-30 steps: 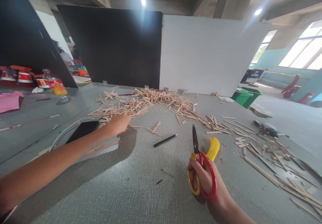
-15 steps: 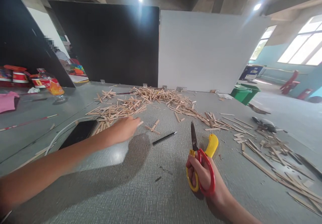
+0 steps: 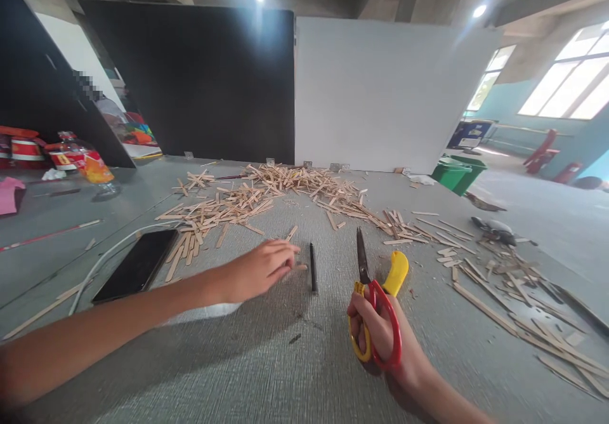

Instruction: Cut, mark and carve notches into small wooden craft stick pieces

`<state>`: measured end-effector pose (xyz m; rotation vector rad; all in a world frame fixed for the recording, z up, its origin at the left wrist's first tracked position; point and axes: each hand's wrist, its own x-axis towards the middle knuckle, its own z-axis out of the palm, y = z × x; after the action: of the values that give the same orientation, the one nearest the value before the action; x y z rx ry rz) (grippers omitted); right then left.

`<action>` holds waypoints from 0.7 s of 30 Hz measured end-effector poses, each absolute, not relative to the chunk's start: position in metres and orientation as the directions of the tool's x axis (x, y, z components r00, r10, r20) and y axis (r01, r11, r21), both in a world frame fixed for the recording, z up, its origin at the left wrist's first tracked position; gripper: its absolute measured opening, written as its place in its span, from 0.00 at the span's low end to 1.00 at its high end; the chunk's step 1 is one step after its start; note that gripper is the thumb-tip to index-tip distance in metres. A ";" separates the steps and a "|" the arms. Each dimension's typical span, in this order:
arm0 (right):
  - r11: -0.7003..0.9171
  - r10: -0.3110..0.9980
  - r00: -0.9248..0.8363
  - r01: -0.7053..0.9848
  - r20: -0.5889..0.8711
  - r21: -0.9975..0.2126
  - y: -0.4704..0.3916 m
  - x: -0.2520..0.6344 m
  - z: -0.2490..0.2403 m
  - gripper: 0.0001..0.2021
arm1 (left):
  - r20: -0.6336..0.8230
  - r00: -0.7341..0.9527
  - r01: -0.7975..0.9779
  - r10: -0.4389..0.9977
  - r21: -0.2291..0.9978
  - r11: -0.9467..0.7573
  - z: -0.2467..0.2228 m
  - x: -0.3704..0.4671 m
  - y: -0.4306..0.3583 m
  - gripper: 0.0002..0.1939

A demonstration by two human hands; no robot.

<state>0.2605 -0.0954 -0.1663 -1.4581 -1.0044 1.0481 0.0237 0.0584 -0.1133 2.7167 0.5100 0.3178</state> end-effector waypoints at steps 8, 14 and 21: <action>-0.106 0.962 0.260 0.091 -0.079 -0.990 -0.099 0.259 -0.164 0.25 | 0.112 0.842 0.498 0.527 0.213 -0.841 -0.116 0.003 0.117 0.10; -0.036 0.931 0.345 0.413 0.119 -0.910 -0.100 0.264 -0.148 0.20 | 0.066 0.818 0.567 0.571 0.077 -0.820 -0.120 0.004 0.119 0.14; -0.017 0.964 0.185 0.756 0.189 -0.654 -0.053 0.252 -0.129 0.18 | 0.113 0.770 0.630 0.628 0.026 -0.776 -0.113 -0.003 0.125 0.15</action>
<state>0.2516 -0.0530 -0.1293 -1.8184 -1.6178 0.4129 -0.0025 0.1249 -0.1126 2.9674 1.0552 0.1819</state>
